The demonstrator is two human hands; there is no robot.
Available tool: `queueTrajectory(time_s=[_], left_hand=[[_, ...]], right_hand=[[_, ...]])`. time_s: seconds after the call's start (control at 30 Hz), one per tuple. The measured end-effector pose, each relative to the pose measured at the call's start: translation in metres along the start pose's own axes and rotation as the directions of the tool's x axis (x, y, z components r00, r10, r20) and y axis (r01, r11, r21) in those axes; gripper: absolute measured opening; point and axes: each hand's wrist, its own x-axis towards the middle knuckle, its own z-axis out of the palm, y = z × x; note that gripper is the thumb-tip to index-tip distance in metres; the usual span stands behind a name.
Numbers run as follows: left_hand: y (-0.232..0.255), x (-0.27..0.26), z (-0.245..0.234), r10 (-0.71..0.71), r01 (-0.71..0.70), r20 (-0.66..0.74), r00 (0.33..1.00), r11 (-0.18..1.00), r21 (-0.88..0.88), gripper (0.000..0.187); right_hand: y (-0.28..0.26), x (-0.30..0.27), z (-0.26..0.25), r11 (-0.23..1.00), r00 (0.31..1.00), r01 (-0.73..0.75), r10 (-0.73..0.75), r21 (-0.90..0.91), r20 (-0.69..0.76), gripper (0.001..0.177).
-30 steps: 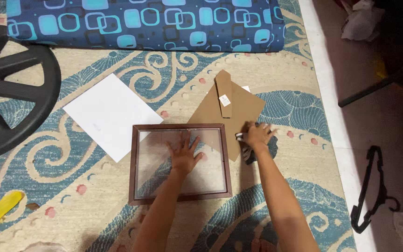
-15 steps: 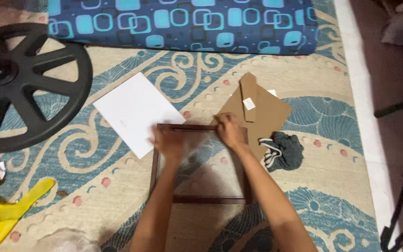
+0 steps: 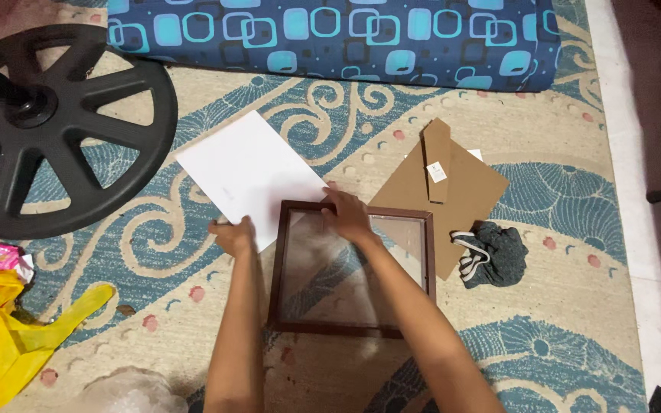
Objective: The person wipes the glass of a picture frame with a cloth, then places a certificate and a photograph inside the frame. They adjust the backing paper and press the frame components together.
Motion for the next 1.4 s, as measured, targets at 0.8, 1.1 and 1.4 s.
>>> queueTrajectory(time_s=[0.8,1.1,1.4], left_hand=[[-0.079,-0.219,0.035,0.831,-0.982,0.537,-0.146,-0.189,0.025,0.044],[-0.080,-0.197,0.063,0.861,-0.926,0.343,0.375,0.362,0.103,0.094],[-0.087,-0.153,0.099,0.827,-0.846,0.227,0.515,0.532,-0.021,0.102]], right_hand=[[0.218,-0.157,-0.201,0.598,0.301,-0.597,0.784,0.534,-0.542,0.050],[0.212,-0.222,-0.159,0.565,0.448,-0.795,0.792,0.221,-0.414,0.074],[0.244,-0.196,-0.235,0.795,0.256,-0.278,0.602,0.539,-0.757,0.042]])
